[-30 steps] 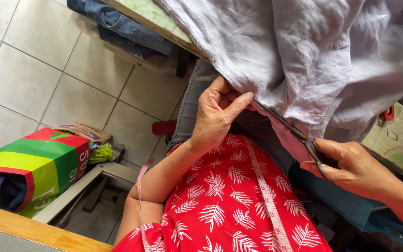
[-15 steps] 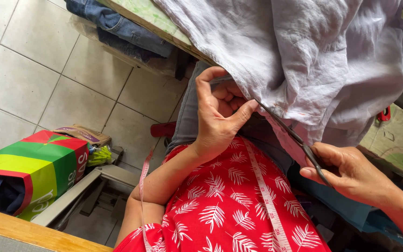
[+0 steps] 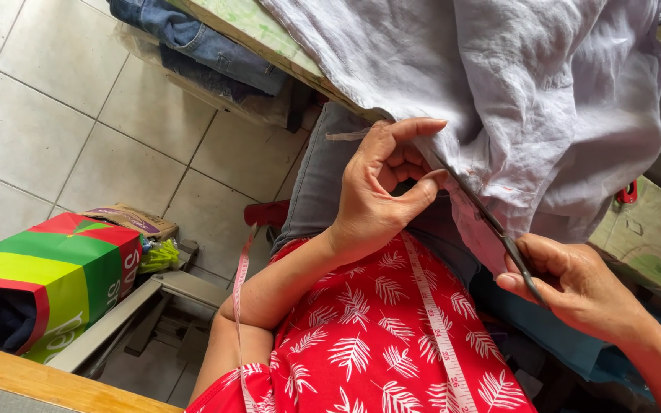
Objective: Trimming excess fabric from a garment using scissors at a sewing workstation
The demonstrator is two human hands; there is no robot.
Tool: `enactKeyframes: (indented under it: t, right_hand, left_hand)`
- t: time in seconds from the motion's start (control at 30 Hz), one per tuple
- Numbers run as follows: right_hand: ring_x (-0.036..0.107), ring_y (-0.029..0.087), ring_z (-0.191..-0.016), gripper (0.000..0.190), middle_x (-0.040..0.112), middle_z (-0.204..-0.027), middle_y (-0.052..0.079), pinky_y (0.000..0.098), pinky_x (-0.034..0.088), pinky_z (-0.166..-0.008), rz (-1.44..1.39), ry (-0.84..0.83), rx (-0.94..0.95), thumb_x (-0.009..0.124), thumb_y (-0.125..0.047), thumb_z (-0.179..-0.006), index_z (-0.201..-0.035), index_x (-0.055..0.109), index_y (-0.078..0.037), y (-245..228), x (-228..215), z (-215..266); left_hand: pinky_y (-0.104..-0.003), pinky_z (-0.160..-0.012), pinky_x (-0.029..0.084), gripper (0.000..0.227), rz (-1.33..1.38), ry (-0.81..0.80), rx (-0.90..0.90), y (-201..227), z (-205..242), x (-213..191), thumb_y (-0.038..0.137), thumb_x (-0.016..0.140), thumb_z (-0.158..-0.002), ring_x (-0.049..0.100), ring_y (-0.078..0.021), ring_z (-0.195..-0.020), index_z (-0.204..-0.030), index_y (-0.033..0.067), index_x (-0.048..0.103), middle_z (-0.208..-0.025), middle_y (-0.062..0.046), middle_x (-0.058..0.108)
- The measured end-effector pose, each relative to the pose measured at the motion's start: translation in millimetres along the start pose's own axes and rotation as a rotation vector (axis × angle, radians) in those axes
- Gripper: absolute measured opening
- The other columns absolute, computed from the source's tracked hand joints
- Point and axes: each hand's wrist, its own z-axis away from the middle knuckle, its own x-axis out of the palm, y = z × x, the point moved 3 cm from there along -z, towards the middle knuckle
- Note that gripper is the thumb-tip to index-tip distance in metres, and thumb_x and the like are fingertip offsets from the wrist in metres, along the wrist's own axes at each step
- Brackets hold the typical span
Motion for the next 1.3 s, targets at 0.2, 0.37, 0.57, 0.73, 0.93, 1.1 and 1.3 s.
enactKeyframes:
  t: [0.2, 0.37, 0.57, 0.73, 0.93, 1.1, 1.3]
  right_hand:
    - [0.028, 0.01, -0.06, 0.041, 0.034, -0.067, -0.002, 0.0291, 0.024, -0.05, 0.017, -0.016, 0.044, 0.082, -0.015, -0.09, -0.07, 0.047, -0.009, -4, 6, -7]
    - [0.027, 0.011, -0.062, 0.042, 0.033, -0.069, -0.003, 0.0299, 0.024, -0.052, 0.021, -0.048, 0.0, 0.082, -0.015, -0.091, -0.071, 0.045, -0.011, 3, 8, -6]
    - [0.029, 0.01, -0.063, 0.037, 0.035, -0.07, -0.003, 0.0293, 0.025, -0.052, -0.149, -0.086, 0.019, 0.08, -0.01, -0.092, -0.072, 0.049, -0.009, 18, 19, -2]
    - [0.036, 0.011, -0.062, 0.032, 0.041, -0.068, -0.001, 0.0291, 0.029, -0.054, -0.159, -0.069, 0.054, 0.079, -0.019, -0.092, -0.074, 0.055, -0.007, -1, 27, -6]
    - [0.031, 0.011, -0.061, 0.035, 0.038, -0.067, -0.002, 0.0305, 0.025, -0.051, -0.133, -0.073, 0.107, 0.082, -0.019, -0.091, -0.072, 0.055, -0.007, 3, 31, -13]
    - [0.032, 0.01, -0.064, 0.033, 0.038, -0.071, -0.003, 0.0301, 0.027, -0.053, -0.303, -0.086, 0.084, 0.08, -0.011, -0.092, -0.074, 0.053, -0.007, 14, 38, -15]
    - [0.035, 0.01, -0.063, 0.03, 0.042, -0.07, -0.002, 0.0299, 0.029, -0.052, -0.258, -0.063, 0.084, 0.079, -0.014, -0.093, -0.075, 0.056, -0.006, 11, 42, -19]
  left_hand:
    - [-0.02, -0.086, 0.062, 0.053, -0.106, 0.016, 0.021, 2, 3, -3, -0.013, 0.07, -0.092, 0.06, -0.0053, -0.088, -0.14, 0.0071, 0.058, -0.12, -0.002, 0.051]
    - [-0.02, -0.085, 0.061, 0.054, -0.115, 0.005, -0.011, 0, 7, -4, -0.011, 0.069, -0.092, 0.061, -0.0065, -0.084, -0.141, 0.0081, 0.059, -0.117, -0.002, 0.049]
    - [-0.019, -0.085, 0.061, 0.057, -0.13, 0.006, -0.011, -4, 10, -6, -0.006, 0.076, -0.091, 0.062, -0.0064, -0.087, -0.142, 0.0099, 0.057, -0.12, -0.001, 0.05]
    - [-0.019, -0.081, 0.06, 0.07, -0.162, -0.009, -0.047, -9, 14, -7, -0.012, 0.075, -0.086, 0.065, -0.0069, -0.083, -0.148, 0.0112, 0.053, -0.117, -0.001, 0.045]
    - [-0.018, -0.083, 0.062, 0.076, -0.206, -0.029, -0.049, 0, 14, -12, -0.013, 0.07, -0.086, 0.064, -0.0051, -0.084, -0.154, 0.0114, 0.047, -0.124, -0.003, 0.047]
    - [-0.018, -0.085, 0.062, 0.068, -0.174, -0.03, -0.044, 0, 14, -14, -0.006, 0.076, -0.09, 0.065, -0.0066, -0.084, -0.151, 0.0087, 0.049, -0.122, -0.003, 0.047]
    - [-0.017, -0.088, 0.058, 0.042, -0.094, 0.05, -0.007, -5, 8, -25, 0.001, 0.073, -0.098, 0.055, -0.0057, -0.092, -0.139, 0.0041, 0.062, -0.109, -0.001, 0.049]
